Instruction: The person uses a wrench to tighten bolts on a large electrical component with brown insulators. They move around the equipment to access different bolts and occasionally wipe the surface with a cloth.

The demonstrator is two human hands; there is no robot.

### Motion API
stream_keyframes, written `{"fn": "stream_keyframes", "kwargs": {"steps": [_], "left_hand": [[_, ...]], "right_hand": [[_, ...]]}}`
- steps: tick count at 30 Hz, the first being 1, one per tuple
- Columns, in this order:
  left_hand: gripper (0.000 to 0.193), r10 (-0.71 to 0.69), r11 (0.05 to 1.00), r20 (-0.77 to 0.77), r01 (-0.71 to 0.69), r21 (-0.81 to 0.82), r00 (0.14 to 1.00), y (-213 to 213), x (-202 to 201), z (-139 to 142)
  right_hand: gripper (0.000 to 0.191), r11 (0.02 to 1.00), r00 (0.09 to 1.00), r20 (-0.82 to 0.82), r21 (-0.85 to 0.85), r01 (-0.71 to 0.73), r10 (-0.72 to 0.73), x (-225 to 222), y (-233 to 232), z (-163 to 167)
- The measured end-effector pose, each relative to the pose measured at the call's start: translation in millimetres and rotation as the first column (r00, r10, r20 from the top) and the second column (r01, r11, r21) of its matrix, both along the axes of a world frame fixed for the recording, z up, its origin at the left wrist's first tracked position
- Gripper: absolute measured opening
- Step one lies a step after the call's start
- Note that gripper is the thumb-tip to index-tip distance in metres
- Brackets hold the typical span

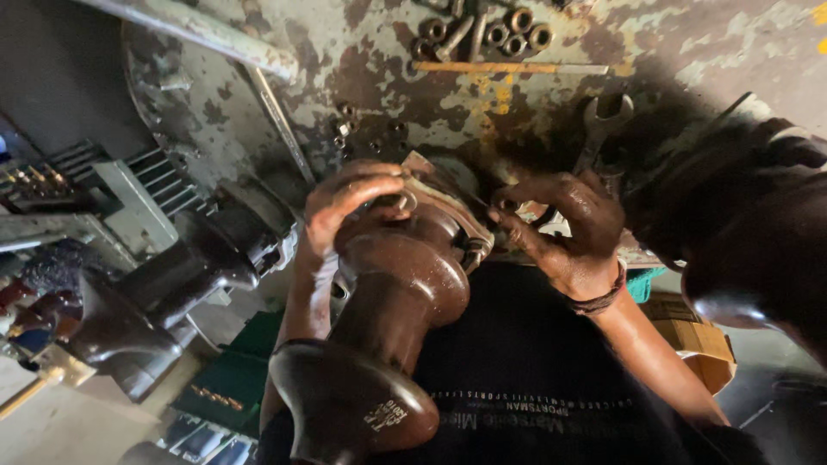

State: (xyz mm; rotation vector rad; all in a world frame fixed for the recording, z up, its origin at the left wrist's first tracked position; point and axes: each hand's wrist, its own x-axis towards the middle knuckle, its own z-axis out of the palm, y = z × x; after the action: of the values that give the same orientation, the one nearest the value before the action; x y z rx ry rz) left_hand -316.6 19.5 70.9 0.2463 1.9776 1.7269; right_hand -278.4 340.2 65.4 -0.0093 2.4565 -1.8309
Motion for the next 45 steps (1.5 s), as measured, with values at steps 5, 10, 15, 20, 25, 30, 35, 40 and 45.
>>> {"fn": "stream_keyframes", "kwargs": {"steps": [5, 10, 15, 20, 25, 30, 35, 40, 45], "left_hand": [[0.033, -0.102, 0.992, -0.079, 0.096, -0.076, 0.992, 12, -12, 9], [0.033, -0.133, 0.987, -0.141, 0.119, -0.106, 0.981, 22, -21, 11], [0.034, -0.211, 0.968, -0.149, 0.184, -0.173, 0.966, 27, -32, 20], [0.036, -0.282, 0.944, -0.166, 0.243, -0.223, 0.945, 30, -38, 30], [0.039, -0.3, 0.937, -0.227, 0.242, -0.25, 0.927, 35, -39, 28], [0.039, -0.279, 0.941, -0.155, 0.238, -0.239, 0.948, 34, -36, 39], [0.04, -0.138, 0.979, -0.073, 0.124, -0.163, 0.988, 36, -30, 41], [0.039, -0.219, 0.965, -0.197, 0.182, -0.189, 0.956, 23, -26, 18], [0.035, -0.214, 0.975, -0.261, 0.191, -0.11, 0.941, 9, -20, 0]], "right_hand": [[0.032, 1.0, 1.0, 0.005, -0.011, 0.01, -0.01, 1, 3, -1], [0.027, 0.999, 0.999, -0.015, 0.024, -0.037, 0.038, -1, 3, -2], [0.028, 1.0, 1.0, -0.023, 0.011, -0.016, 0.017, -3, 2, -1], [0.025, 0.999, 0.998, -0.045, 0.032, -0.031, 0.033, -5, -2, -1], [0.026, 0.997, 0.997, 0.061, -0.068, -0.039, 0.043, -5, -6, 0], [0.027, 0.997, 0.997, 0.032, -0.023, -0.076, 0.077, -7, -9, 2], [0.029, 0.992, 0.992, 0.027, 0.002, -0.123, 0.123, -14, -9, 3], [0.031, 0.981, 0.981, -0.02, -0.032, -0.193, 0.192, -28, -18, 1], [0.029, 0.939, 0.927, -0.201, -0.069, -0.336, 0.317, -49, -40, -7]]}}
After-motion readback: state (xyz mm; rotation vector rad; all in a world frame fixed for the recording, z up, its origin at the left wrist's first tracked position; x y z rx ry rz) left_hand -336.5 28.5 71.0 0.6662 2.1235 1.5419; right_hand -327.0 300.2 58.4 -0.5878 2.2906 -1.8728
